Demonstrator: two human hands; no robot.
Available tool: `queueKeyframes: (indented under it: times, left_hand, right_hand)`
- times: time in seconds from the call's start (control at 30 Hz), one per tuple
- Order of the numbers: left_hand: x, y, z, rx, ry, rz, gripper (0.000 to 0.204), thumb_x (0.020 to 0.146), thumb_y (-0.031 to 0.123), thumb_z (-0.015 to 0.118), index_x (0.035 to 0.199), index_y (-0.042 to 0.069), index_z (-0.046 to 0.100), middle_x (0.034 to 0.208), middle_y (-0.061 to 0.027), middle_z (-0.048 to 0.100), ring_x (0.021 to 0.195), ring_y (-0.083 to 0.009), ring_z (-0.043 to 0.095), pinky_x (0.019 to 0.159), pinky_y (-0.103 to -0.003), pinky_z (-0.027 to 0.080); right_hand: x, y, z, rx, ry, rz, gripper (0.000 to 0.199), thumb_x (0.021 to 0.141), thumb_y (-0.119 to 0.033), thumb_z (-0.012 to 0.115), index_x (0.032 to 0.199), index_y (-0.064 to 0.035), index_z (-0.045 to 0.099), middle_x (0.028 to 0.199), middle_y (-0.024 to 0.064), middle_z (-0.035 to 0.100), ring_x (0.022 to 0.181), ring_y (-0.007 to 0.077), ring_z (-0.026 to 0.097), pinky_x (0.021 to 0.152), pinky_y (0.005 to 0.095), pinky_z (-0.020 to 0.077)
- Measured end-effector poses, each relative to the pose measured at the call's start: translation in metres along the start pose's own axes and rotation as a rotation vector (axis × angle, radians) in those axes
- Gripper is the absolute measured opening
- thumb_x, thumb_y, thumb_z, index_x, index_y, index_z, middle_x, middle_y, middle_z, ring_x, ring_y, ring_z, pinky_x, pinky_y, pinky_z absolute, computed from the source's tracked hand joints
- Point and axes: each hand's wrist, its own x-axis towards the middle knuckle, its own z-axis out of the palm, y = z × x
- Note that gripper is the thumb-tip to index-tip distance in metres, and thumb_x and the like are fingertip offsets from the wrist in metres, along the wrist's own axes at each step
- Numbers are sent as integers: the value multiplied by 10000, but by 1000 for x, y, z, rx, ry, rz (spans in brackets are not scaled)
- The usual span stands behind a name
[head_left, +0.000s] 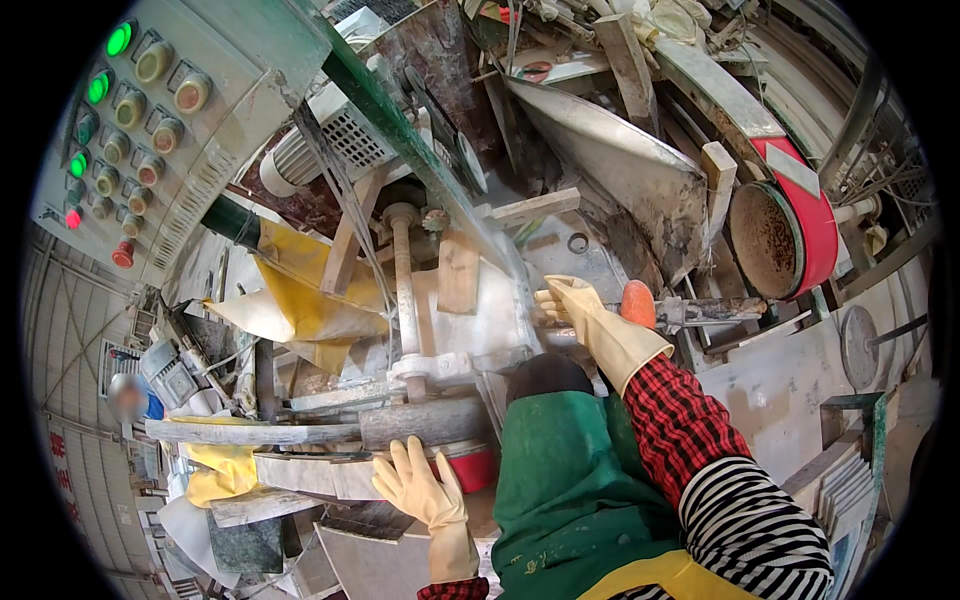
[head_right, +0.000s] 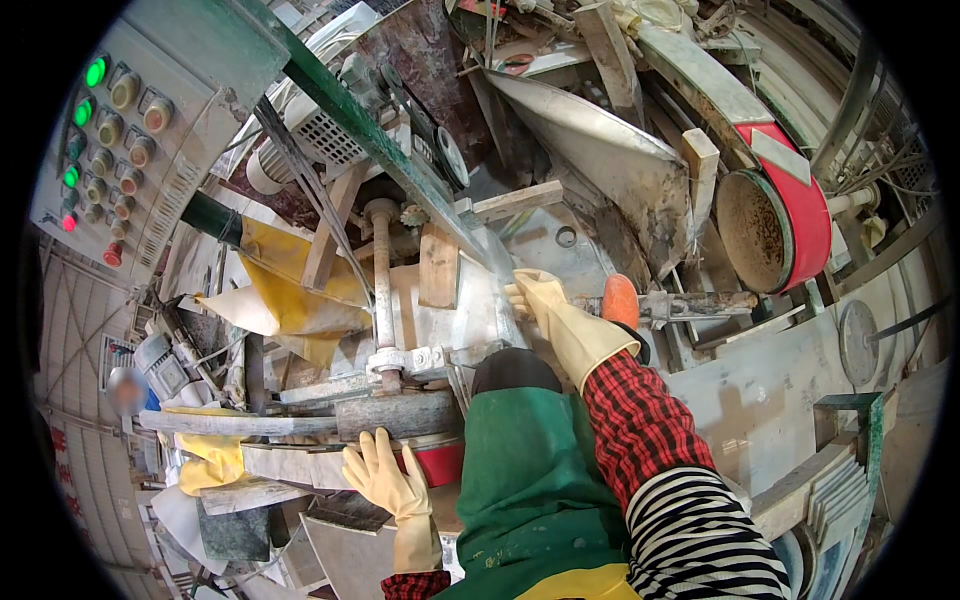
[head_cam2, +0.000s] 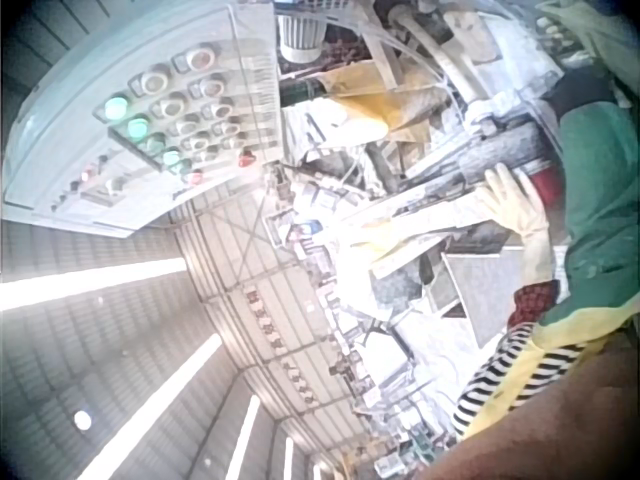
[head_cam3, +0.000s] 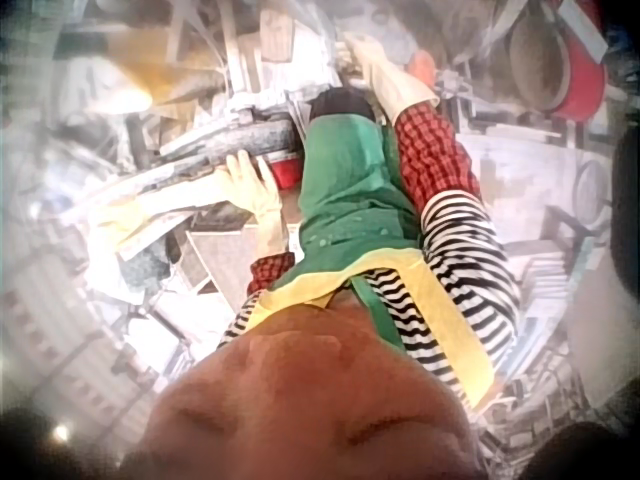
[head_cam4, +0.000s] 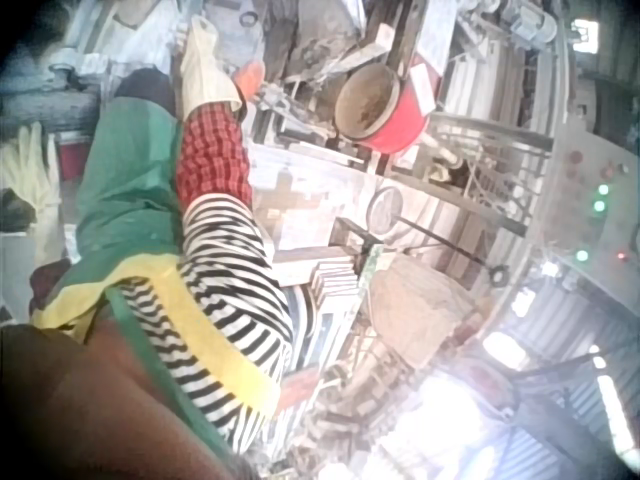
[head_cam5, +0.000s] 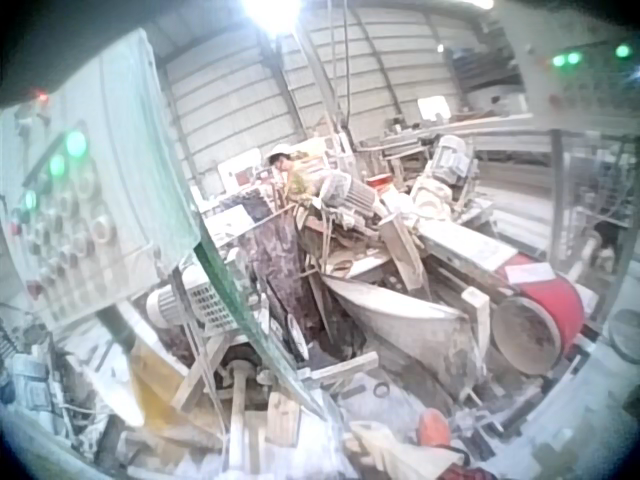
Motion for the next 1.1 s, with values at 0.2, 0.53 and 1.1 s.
queueKeyframes:
  times: [0.2, 0.53, 1.1]
  left_hand:
    - [0, 8, -5, -12, -66, -28, 491, 818, 261, 725, 1262, 84, 613, 1347, -176, 563, 1286, -486, 428, 1101, -620, 249]
    - [-3, 18, -12, -31, -159, -41, 527, 792, 235, 754, 1279, 97, 605, 1381, -179, 546, 1320, -459, 421, 1121, -633, 206]
    - [-12, 20, -8, -78, -183, 129, 464, 822, 293, 681, 1255, 137, 622, 1336, -123, 567, 1302, -393, 442, 1106, -635, 212]
  right_hand:
    - [3, 0, -1, 36, -14, 29, 333, 990, -211, 639, 1275, -75, 534, 995, 154, 697, 645, 189, 629, 508, 311, 529]
    - [-1, 2, 3, 40, -8, 28, 359, 984, -203, 647, 1295, -76, 521, 977, 174, 692, 623, 176, 622, 511, 303, 533]
    - [-221, 121, 242, -1750, -778, -970, 800, 834, -524, 649, 1502, -156, 409, 1220, 182, 634, 1043, 385, 623, 926, 471, 511]
